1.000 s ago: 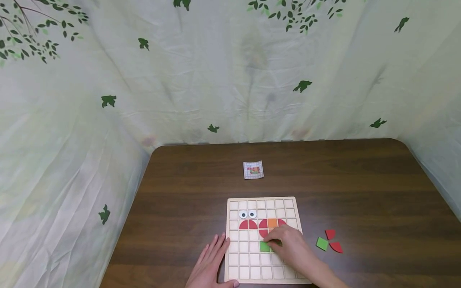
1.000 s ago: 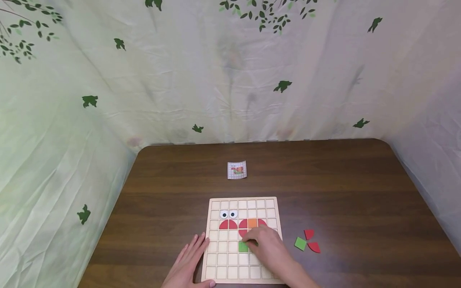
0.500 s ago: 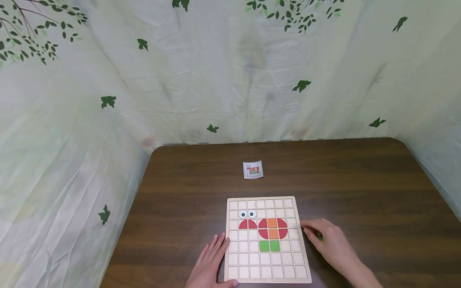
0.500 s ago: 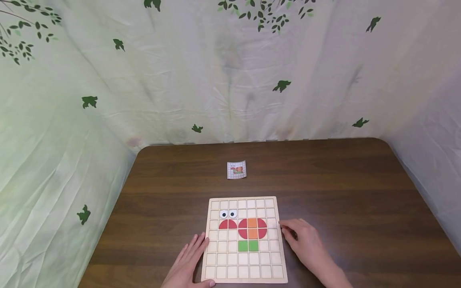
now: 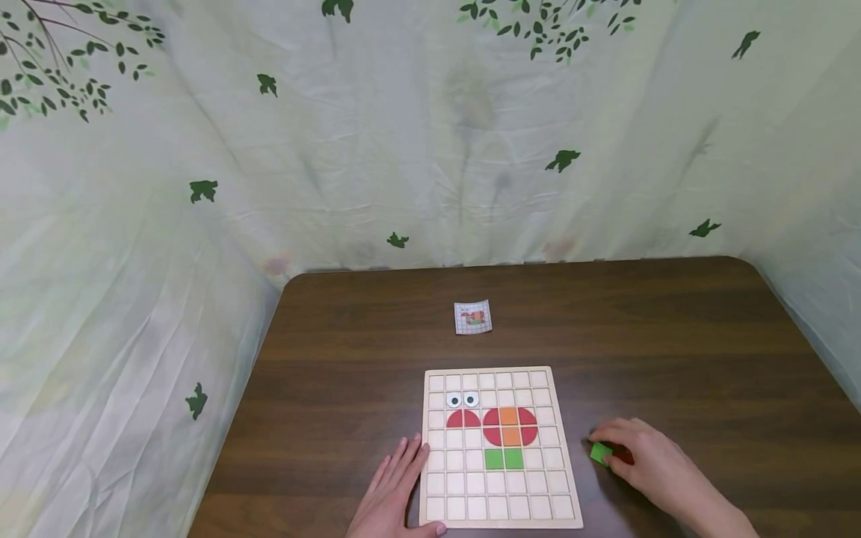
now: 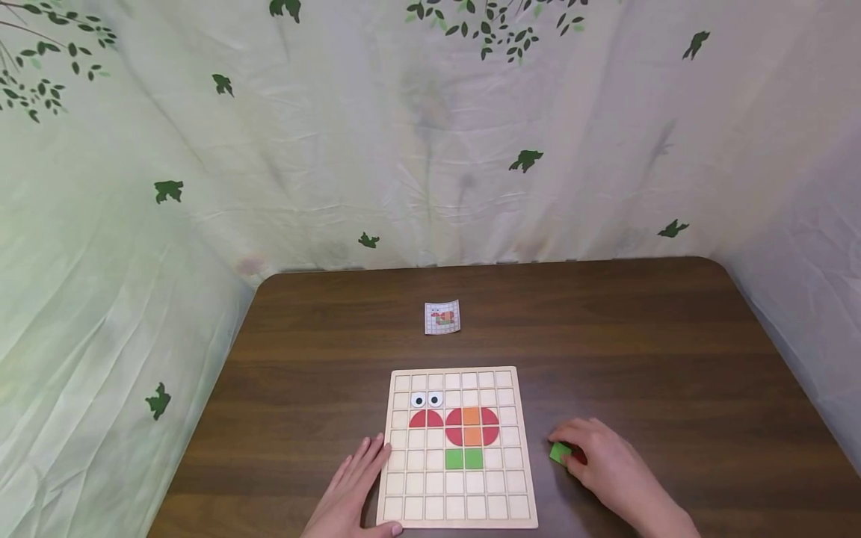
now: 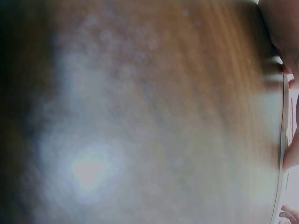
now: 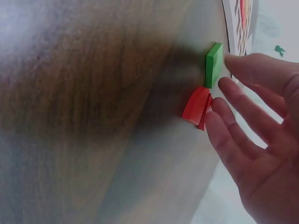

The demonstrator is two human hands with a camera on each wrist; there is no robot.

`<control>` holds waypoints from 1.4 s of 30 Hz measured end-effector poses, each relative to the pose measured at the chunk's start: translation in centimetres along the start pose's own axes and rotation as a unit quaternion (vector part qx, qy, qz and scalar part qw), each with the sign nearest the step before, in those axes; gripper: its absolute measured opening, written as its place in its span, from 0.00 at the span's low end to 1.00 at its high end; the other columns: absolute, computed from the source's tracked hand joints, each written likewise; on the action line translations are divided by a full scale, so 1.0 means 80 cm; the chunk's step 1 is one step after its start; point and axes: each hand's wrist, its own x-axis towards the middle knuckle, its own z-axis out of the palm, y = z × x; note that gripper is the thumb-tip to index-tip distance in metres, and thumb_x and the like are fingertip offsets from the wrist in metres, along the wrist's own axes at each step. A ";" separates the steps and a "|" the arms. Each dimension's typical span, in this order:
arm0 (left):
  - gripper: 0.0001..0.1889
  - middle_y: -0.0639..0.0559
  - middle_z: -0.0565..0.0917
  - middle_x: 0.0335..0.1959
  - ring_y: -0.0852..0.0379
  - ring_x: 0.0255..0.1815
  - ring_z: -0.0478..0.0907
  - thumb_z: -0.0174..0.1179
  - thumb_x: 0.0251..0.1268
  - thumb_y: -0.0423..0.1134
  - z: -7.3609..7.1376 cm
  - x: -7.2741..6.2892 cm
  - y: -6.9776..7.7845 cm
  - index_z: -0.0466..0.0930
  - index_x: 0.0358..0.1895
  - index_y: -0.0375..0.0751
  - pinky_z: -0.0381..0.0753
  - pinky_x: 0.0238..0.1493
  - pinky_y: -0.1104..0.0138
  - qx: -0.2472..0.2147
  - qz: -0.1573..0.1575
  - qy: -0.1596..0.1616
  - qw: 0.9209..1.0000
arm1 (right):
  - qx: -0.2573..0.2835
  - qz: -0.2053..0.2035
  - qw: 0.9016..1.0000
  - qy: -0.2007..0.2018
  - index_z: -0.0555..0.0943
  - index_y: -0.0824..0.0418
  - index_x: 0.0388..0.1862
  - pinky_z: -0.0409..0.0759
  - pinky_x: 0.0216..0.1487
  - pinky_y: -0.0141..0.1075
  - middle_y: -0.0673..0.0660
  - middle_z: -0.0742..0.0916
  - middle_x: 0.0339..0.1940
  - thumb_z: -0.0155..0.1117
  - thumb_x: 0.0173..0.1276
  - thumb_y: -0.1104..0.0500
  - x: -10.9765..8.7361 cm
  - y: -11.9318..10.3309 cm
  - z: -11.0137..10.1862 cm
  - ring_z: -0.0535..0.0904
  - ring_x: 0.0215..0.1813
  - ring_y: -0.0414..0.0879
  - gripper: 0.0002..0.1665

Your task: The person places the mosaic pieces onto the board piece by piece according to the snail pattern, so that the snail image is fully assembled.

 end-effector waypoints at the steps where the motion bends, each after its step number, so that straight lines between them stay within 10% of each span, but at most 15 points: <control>1: 0.57 0.55 0.51 0.80 0.50 0.79 0.45 0.54 0.48 0.80 0.000 0.000 0.000 0.52 0.79 0.52 0.33 0.69 0.68 0.001 0.001 0.001 1.000 | -0.002 -0.001 1.000 -0.007 0.86 0.44 0.44 0.81 0.43 0.42 0.41 0.84 0.47 0.79 0.51 0.62 0.000 0.000 0.000 0.78 0.48 0.42 0.22; 12: 0.57 0.54 0.52 0.79 0.50 0.78 0.47 0.51 0.49 0.81 0.003 -0.001 -0.003 0.53 0.79 0.51 0.20 0.64 0.80 0.020 0.018 0.014 1.000 | 0.011 -0.032 0.999 -0.028 0.86 0.48 0.47 0.80 0.40 0.38 0.40 0.82 0.45 0.79 0.51 0.64 0.001 0.004 0.006 0.77 0.43 0.39 0.24; 20: 0.57 0.55 0.51 0.80 0.49 0.79 0.46 0.52 0.49 0.81 0.001 0.000 -0.001 0.52 0.79 0.52 0.44 0.70 0.54 0.007 0.001 -0.003 1.000 | 0.009 -0.057 0.998 -0.038 0.85 0.52 0.51 0.78 0.38 0.37 0.42 0.81 0.44 0.77 0.52 0.66 0.006 0.001 0.009 0.74 0.40 0.38 0.25; 35: 0.55 0.56 0.51 0.80 0.50 0.79 0.46 0.52 0.51 0.80 0.002 -0.001 -0.002 0.52 0.79 0.53 0.45 0.70 0.52 0.006 0.008 0.004 1.000 | 0.039 0.085 0.996 0.007 0.85 0.47 0.43 0.80 0.42 0.43 0.42 0.85 0.42 0.74 0.57 0.66 0.012 -0.024 0.018 0.78 0.41 0.39 0.18; 42: 0.55 0.56 0.50 0.80 0.49 0.79 0.45 0.53 0.50 0.79 0.001 0.000 -0.001 0.51 0.79 0.53 0.47 0.70 0.49 0.002 0.001 -0.004 1.000 | 0.061 0.088 0.993 0.058 0.86 0.48 0.43 0.79 0.38 0.38 0.42 0.85 0.40 0.75 0.57 0.65 0.023 -0.048 0.026 0.76 0.36 0.37 0.17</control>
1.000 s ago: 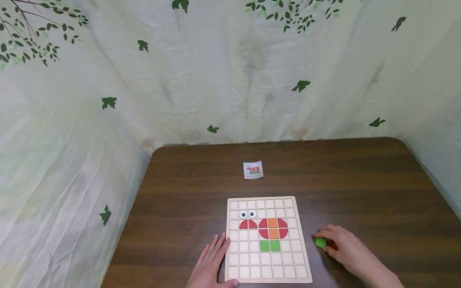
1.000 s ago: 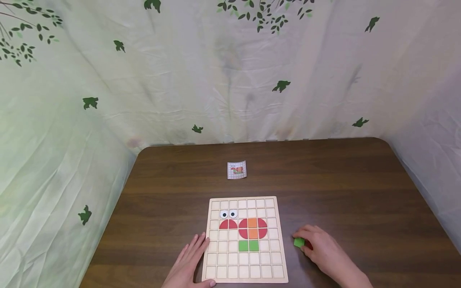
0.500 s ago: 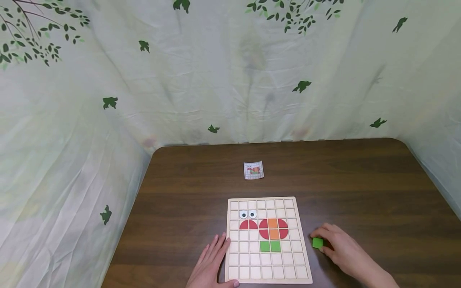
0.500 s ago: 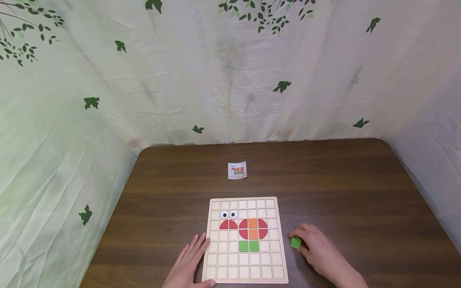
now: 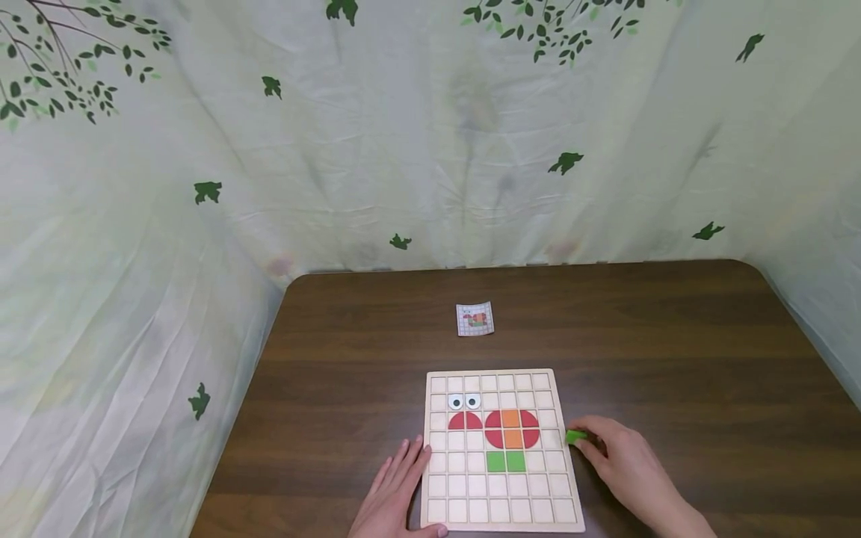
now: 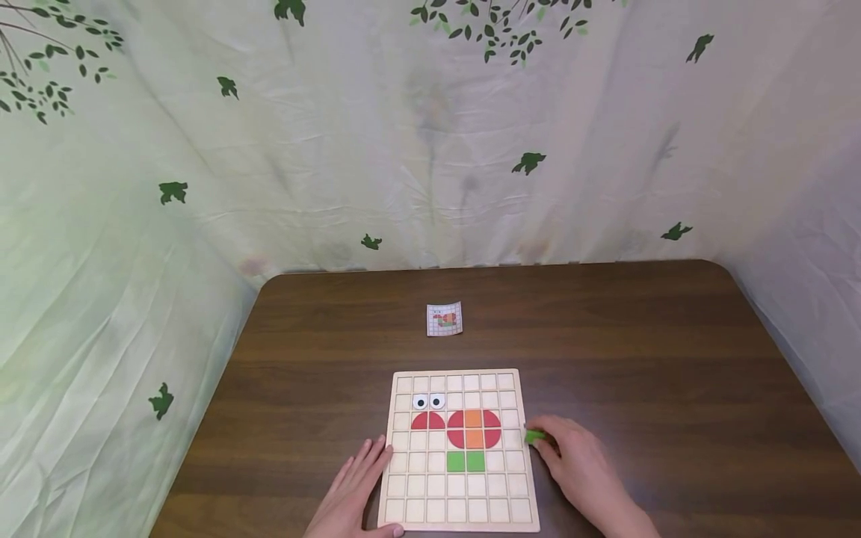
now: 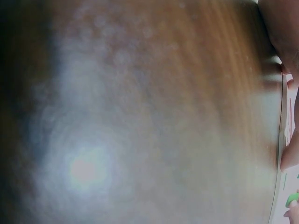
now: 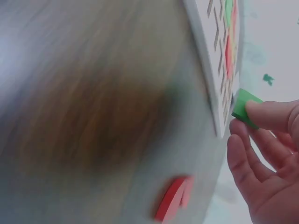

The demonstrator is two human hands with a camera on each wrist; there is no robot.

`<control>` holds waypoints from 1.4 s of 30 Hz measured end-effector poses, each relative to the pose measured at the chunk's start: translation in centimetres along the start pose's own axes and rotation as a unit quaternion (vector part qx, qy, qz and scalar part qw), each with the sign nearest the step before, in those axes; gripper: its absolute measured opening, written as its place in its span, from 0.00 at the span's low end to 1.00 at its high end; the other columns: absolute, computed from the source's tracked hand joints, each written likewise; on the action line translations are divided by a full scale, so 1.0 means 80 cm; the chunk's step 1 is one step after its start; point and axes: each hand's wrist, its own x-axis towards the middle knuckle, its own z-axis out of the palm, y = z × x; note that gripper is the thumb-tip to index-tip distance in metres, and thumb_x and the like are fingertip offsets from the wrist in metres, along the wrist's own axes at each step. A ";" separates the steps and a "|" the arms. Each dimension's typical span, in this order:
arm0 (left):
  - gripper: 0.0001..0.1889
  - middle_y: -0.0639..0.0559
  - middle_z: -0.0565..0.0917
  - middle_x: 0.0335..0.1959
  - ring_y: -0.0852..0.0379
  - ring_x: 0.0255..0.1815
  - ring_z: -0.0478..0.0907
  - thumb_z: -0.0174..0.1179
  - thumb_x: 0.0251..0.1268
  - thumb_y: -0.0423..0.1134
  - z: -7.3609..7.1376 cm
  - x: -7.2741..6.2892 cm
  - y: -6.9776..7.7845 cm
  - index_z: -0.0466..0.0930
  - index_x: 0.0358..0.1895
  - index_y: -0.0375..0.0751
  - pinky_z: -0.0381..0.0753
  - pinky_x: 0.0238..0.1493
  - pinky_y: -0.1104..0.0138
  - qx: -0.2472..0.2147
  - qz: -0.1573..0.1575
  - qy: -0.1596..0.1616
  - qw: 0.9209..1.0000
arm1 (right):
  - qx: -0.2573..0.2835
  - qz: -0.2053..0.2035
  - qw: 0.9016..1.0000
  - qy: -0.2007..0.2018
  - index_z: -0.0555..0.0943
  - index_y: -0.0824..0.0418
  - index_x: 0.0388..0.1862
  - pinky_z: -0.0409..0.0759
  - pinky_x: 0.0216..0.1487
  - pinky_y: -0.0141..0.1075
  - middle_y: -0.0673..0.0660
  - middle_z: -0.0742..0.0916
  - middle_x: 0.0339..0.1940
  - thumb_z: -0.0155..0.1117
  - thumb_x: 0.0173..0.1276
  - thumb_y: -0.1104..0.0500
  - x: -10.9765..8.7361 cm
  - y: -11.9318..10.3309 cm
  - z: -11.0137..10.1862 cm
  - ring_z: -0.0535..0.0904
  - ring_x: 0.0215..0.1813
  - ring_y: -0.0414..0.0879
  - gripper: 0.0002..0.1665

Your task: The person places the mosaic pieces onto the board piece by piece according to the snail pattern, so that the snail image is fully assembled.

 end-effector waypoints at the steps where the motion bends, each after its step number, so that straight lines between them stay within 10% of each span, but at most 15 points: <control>1: 0.55 0.55 0.50 0.80 0.49 0.79 0.45 0.53 0.50 0.79 0.000 0.000 0.000 0.51 0.79 0.53 0.47 0.70 0.49 -0.002 -0.001 -0.001 1.000 | 0.006 -0.004 1.000 0.003 0.86 0.48 0.43 0.79 0.38 0.37 0.42 0.85 0.40 0.76 0.56 0.66 0.001 -0.004 0.003 0.76 0.36 0.37 0.18; 20: 0.56 0.56 0.50 0.80 0.50 0.79 0.45 0.53 0.49 0.80 0.001 0.000 0.000 0.51 0.79 0.54 0.44 0.70 0.53 0.006 0.000 0.002 1.000 | 0.131 -0.108 0.985 -0.022 0.86 0.49 0.40 0.79 0.37 0.31 0.38 0.82 0.36 0.74 0.56 0.70 0.019 -0.067 0.045 0.75 0.34 0.33 0.19; 28: 0.56 0.55 0.52 0.79 0.51 0.78 0.47 0.51 0.49 0.81 0.004 -0.001 -0.001 0.53 0.79 0.52 0.22 0.66 0.78 0.036 0.021 0.031 0.999 | 0.115 -0.116 0.985 -0.053 0.87 0.50 0.40 0.77 0.37 0.30 0.39 0.83 0.36 0.73 0.58 0.68 0.033 -0.084 0.061 0.73 0.34 0.34 0.15; 42: 0.55 0.55 0.52 0.80 0.53 0.78 0.47 0.52 0.51 0.80 0.005 -0.002 -0.003 0.53 0.79 0.52 0.22 0.66 0.78 0.035 0.033 0.046 0.998 | 0.102 -0.119 0.982 -0.104 0.83 0.53 0.34 0.73 0.31 0.30 0.42 0.80 0.27 0.71 0.60 0.69 0.058 -0.106 0.086 0.71 0.29 0.35 0.11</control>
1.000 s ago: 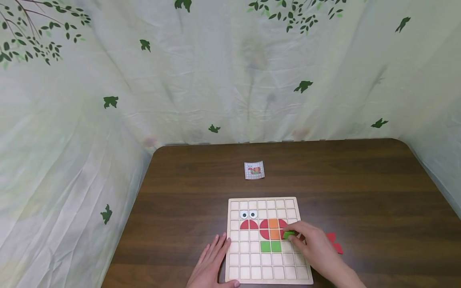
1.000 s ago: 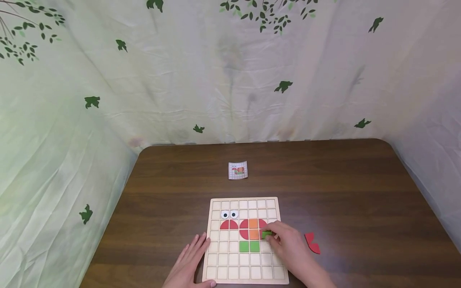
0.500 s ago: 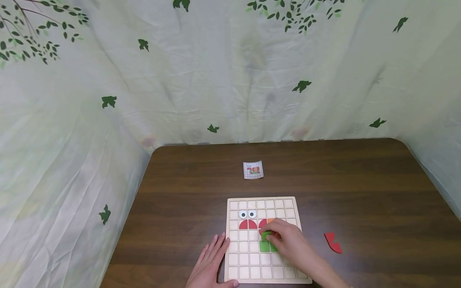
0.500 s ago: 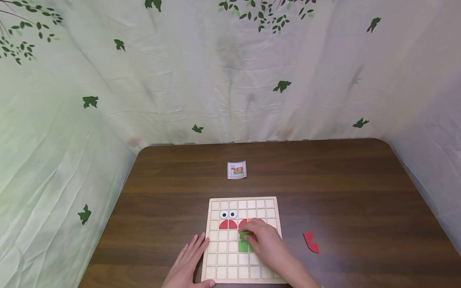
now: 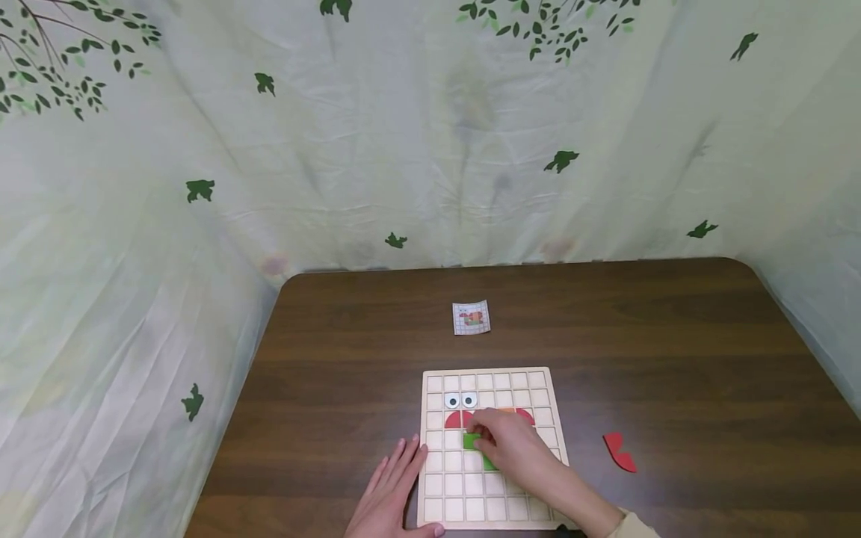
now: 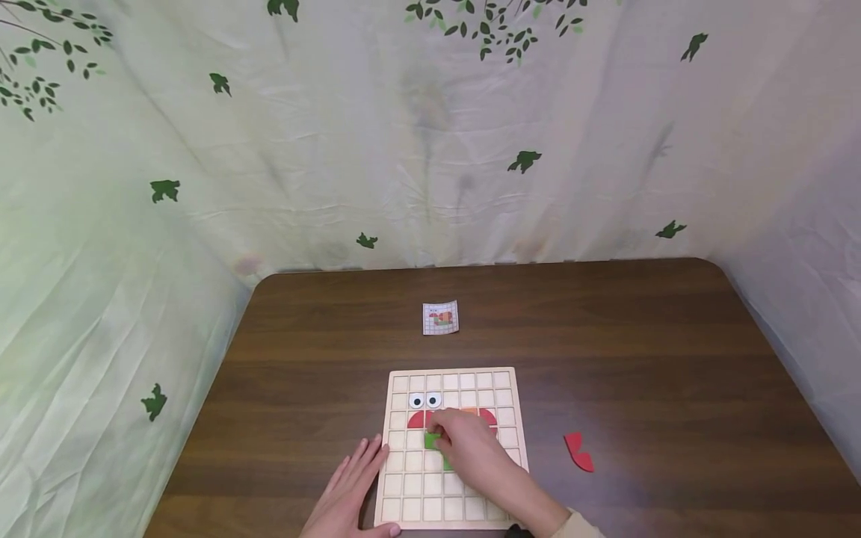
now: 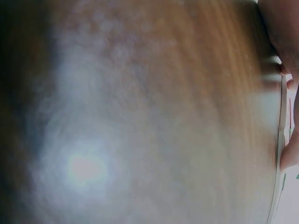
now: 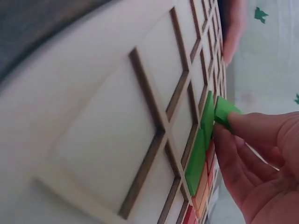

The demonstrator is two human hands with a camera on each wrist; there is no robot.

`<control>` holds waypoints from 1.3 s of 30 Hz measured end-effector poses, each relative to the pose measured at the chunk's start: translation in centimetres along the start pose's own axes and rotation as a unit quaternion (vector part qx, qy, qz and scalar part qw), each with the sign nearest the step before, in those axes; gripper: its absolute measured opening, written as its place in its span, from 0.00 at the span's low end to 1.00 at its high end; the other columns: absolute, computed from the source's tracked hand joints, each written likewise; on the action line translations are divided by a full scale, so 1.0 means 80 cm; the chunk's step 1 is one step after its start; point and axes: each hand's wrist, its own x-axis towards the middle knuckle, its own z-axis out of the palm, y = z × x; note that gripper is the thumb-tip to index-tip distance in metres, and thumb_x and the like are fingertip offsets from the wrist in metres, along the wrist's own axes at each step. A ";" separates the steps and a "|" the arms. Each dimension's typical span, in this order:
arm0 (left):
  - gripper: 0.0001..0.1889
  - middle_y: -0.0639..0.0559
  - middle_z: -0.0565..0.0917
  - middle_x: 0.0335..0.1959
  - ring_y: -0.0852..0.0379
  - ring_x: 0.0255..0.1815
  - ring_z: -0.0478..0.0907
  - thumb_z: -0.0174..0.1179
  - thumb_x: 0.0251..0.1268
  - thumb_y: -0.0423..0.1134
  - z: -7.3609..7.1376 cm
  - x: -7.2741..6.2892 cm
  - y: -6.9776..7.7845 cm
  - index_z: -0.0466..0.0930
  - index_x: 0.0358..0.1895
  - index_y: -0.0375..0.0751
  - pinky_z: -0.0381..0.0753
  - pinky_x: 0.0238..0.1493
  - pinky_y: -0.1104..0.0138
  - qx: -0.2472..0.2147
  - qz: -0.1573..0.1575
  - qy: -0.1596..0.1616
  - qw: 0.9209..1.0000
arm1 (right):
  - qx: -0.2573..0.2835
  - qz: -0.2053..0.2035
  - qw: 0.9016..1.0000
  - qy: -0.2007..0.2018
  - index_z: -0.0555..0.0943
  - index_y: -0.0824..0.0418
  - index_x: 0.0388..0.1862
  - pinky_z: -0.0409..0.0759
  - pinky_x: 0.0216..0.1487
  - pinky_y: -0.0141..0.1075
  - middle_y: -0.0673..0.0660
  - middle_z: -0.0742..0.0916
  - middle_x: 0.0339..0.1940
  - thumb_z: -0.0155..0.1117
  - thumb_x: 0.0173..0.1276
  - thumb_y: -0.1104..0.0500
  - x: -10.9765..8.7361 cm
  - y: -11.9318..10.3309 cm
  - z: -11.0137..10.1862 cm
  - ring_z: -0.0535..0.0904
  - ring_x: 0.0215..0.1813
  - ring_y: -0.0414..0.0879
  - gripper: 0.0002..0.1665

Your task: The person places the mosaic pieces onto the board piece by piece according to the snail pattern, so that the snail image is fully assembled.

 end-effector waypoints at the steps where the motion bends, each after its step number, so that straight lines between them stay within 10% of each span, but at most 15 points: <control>1: 0.55 0.55 0.52 0.80 0.53 0.78 0.47 0.52 0.51 0.80 0.000 0.000 0.000 0.53 0.79 0.52 0.22 0.66 0.78 -0.001 0.000 0.000 1.000 | -0.004 0.001 1.000 0.000 0.83 0.53 0.33 0.73 0.31 0.30 0.41 0.80 0.27 0.71 0.59 0.69 0.002 0.000 0.001 0.71 0.28 0.35 0.11; 8: 0.55 0.55 0.53 0.79 0.55 0.78 0.47 0.52 0.51 0.80 0.004 -0.002 -0.002 0.54 0.78 0.51 0.25 0.68 0.77 0.020 0.021 0.033 0.999 | -0.019 -0.001 1.000 0.010 0.83 0.54 0.31 0.73 0.29 0.29 0.41 0.77 0.23 0.69 0.59 0.70 0.009 -0.001 0.007 0.71 0.26 0.35 0.10; 24: 0.56 0.55 0.52 0.79 0.52 0.78 0.47 0.52 0.50 0.80 -0.001 0.001 0.002 0.54 0.79 0.51 0.22 0.67 0.78 -0.006 -0.009 -0.009 1.000 | -0.052 -0.008 0.999 0.015 0.89 0.60 0.37 0.76 0.33 0.30 0.48 0.84 0.32 0.69 0.56 0.72 0.006 -0.001 0.004 0.76 0.32 0.37 0.11; 39: 0.56 0.57 0.51 0.79 0.51 0.79 0.46 0.53 0.48 0.81 0.000 0.001 0.001 0.52 0.79 0.54 0.19 0.65 0.79 -0.020 -0.024 -0.027 0.999 | -0.011 0.046 0.996 0.072 0.87 0.52 0.38 0.74 0.31 0.30 0.43 0.84 0.36 0.72 0.56 0.70 -0.041 0.025 -0.032 0.72 0.31 0.35 0.15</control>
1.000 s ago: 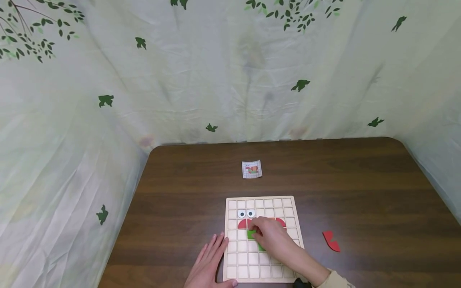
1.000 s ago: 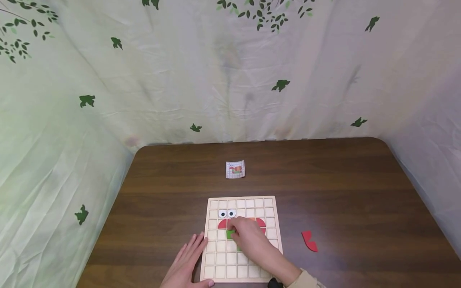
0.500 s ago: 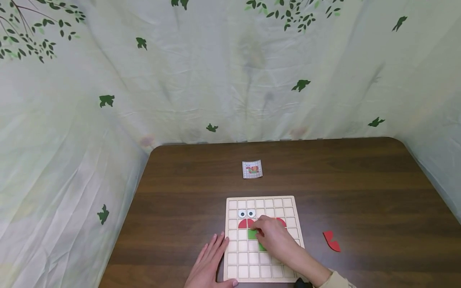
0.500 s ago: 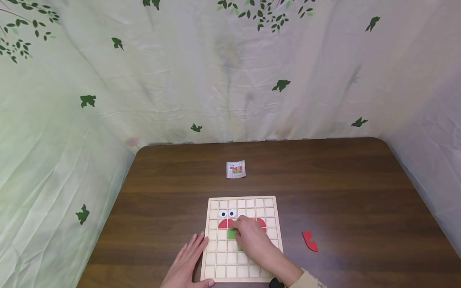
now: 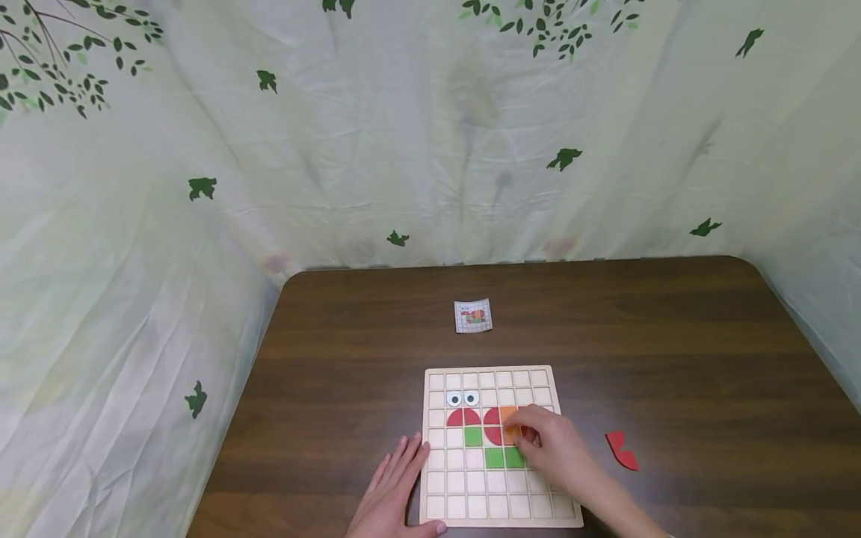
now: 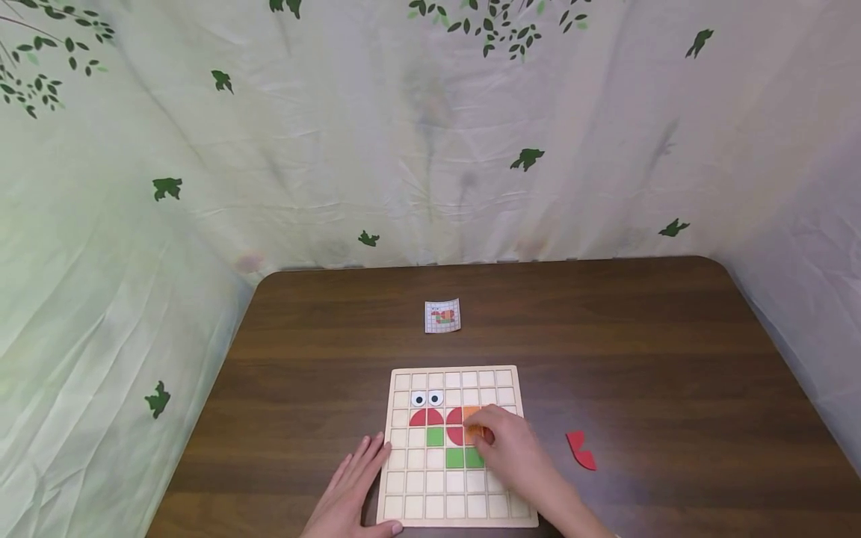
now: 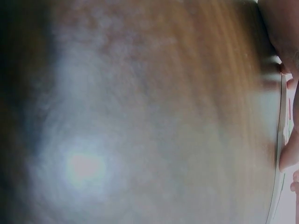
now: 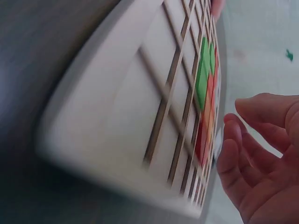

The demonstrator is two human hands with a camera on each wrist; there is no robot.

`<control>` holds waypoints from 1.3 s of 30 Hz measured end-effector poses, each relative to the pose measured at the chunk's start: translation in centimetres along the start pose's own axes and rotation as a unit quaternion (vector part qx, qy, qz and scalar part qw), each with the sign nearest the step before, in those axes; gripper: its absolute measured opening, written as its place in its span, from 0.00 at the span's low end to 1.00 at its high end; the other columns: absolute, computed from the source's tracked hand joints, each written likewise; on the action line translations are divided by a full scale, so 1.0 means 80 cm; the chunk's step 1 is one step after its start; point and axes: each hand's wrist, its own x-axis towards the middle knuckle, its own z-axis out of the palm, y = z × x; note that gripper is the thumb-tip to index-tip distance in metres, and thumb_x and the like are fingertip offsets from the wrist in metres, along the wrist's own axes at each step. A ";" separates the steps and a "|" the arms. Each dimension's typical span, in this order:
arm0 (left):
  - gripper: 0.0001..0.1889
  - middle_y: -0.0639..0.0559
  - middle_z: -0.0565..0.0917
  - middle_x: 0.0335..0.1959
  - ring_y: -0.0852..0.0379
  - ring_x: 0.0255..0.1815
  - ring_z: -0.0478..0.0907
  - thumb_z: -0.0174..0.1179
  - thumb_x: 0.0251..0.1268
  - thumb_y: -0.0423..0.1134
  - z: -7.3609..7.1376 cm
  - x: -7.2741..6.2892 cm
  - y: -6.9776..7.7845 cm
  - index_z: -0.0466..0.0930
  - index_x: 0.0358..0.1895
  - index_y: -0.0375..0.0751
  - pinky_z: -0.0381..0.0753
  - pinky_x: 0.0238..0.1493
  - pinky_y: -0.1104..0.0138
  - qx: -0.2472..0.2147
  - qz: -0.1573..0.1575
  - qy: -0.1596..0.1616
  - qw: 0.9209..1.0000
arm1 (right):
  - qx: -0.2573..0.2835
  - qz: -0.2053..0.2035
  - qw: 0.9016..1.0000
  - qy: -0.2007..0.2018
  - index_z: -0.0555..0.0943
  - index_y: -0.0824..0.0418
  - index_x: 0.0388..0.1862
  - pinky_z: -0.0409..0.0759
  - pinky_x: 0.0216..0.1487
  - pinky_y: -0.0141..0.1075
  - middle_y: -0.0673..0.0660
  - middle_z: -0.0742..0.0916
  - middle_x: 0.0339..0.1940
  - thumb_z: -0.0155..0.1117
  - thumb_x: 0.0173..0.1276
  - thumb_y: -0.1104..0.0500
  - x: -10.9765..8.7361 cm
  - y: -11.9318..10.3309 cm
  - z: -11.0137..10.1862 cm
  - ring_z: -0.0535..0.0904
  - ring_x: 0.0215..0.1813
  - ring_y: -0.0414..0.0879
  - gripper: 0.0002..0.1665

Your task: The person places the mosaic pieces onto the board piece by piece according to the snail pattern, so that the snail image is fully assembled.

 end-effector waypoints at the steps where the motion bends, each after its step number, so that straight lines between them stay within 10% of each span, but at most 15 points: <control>1: 0.56 0.56 0.51 0.79 0.51 0.79 0.46 0.53 0.49 0.81 0.000 0.000 0.000 0.52 0.79 0.54 0.20 0.65 0.79 0.001 0.003 0.003 1.000 | 0.003 0.007 1.000 0.005 0.87 0.52 0.38 0.74 0.31 0.30 0.43 0.84 0.37 0.72 0.55 0.70 -0.003 0.004 -0.005 0.72 0.30 0.35 0.16; 20: 0.56 0.56 0.52 0.79 0.51 0.79 0.46 0.54 0.47 0.81 0.001 0.000 0.000 0.53 0.79 0.55 0.34 0.70 0.67 -0.018 -0.007 -0.002 1.000 | -0.112 0.048 0.990 0.070 0.87 0.50 0.42 0.76 0.35 0.36 0.42 0.85 0.42 0.75 0.57 0.65 -0.054 0.064 -0.064 0.73 0.39 0.40 0.15; 39: 0.56 0.54 0.53 0.79 0.51 0.79 0.47 0.53 0.48 0.81 -0.001 -0.001 0.001 0.53 0.79 0.53 0.21 0.66 0.79 0.002 0.006 0.010 1.000 | -0.162 0.039 0.984 0.064 0.87 0.58 0.43 0.78 0.39 0.49 0.54 0.83 0.46 0.79 0.50 0.66 -0.075 0.101 -0.084 0.78 0.43 0.52 0.19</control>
